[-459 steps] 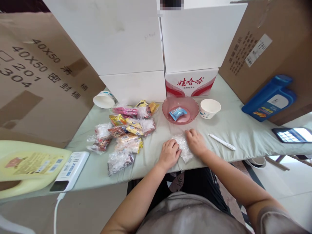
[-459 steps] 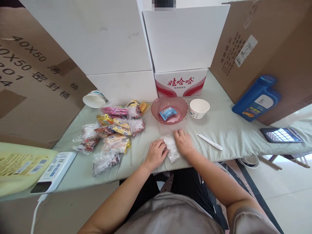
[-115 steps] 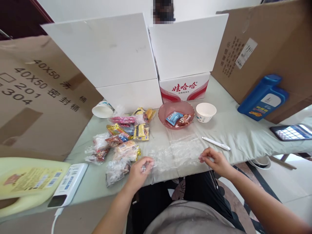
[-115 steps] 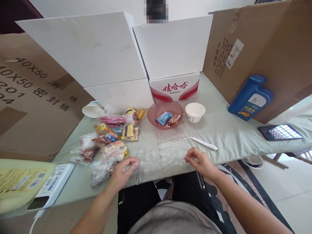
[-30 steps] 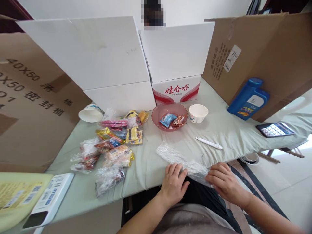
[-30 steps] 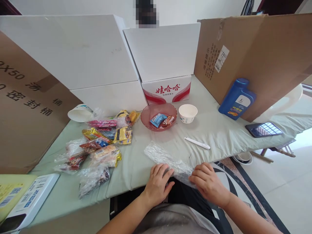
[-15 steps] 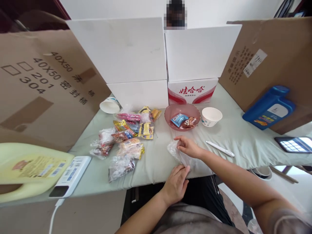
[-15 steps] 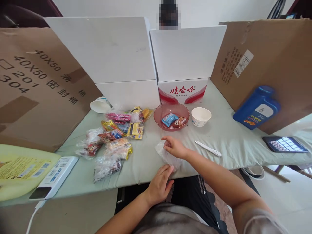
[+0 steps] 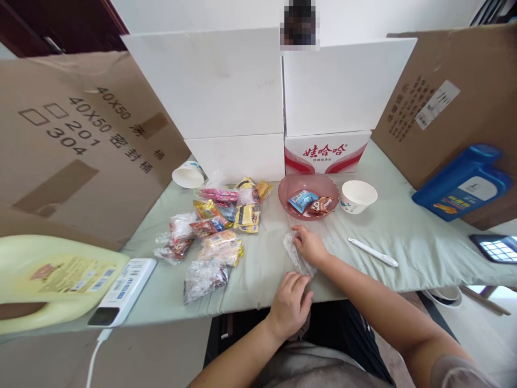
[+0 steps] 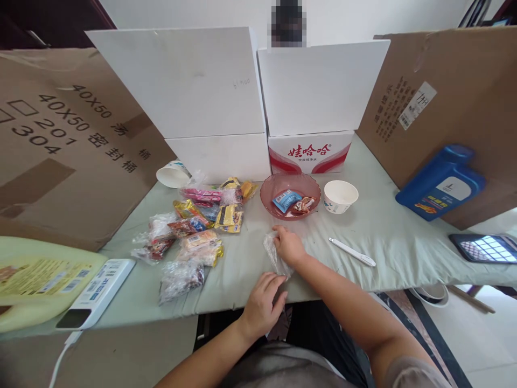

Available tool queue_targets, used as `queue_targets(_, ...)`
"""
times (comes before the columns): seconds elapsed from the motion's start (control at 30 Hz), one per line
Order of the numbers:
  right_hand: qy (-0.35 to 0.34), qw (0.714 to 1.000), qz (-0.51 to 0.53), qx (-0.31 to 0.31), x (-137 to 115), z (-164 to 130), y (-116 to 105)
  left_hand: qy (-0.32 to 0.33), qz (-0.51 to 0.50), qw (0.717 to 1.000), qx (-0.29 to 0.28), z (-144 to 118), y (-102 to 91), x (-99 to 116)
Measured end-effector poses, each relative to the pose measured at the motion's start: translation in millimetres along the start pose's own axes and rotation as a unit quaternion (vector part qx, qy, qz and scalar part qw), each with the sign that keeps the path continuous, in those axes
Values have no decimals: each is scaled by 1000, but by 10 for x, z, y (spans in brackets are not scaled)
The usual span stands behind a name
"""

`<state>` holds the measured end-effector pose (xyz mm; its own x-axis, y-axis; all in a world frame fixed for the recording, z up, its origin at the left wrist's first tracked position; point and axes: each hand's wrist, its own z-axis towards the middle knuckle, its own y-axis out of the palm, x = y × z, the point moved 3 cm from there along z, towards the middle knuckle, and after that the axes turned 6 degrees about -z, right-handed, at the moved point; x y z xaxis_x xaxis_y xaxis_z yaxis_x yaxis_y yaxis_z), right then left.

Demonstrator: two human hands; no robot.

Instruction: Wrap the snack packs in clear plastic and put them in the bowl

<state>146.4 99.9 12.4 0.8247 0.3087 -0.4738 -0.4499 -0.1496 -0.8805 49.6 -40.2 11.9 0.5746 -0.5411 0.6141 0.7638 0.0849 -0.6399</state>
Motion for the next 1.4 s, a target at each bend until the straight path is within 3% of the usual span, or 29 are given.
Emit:
queue_targets(0.13,2,999,-29,-17,-55,20,3,5,30,997,70,267,-154,-95)
queue_targets(0.27,-4,997,-73,-22,33,9,-124,2,78,997,3,541,-152,-374)
queue_targets(0.4,33,990,-134,14,301,-115,-457,-33,114,992,-34,561,-99,-585)
queue_targets(0.47,-15,987,-154,41,354,-276,-580,-32,106,993,-31,531,-93,-598)
queue_targets(0.5,-81,983,-158,44,337,-388,-593,-29,102,994,-31,522,-96,-589)
queue_targets(0.57,-247,956,-156,25,260,-677,-513,-21,106,993,-40,518,-105,-558)
queue_targets(0.63,-344,927,-153,-7,217,-1000,-338,-8,122,991,-60,527,-111,-521)
queue_targets(0.77,-306,935,-179,7,256,-1498,-28,31,134,984,-114,533,-96,-449)
queue_targets(0.9,-284,946,-153,36,249,-1703,-32,79,105,978,-165,510,-70,-389)
queue_targets(1.03,-265,958,-89,64,209,-1554,-265,83,85,977,-175,505,-78,-374)
queue_targets(1.17,-290,954,-69,32,147,-1176,-398,72,64,980,-176,508,-82,-387)
queue_targets(1.27,-239,966,-95,12,148,-779,-405,57,49,984,-162,493,-63,-447)
queue_targets(1.4,-168,969,-177,-34,193,-340,-306,61,41,993,-96,453,-35,-556)
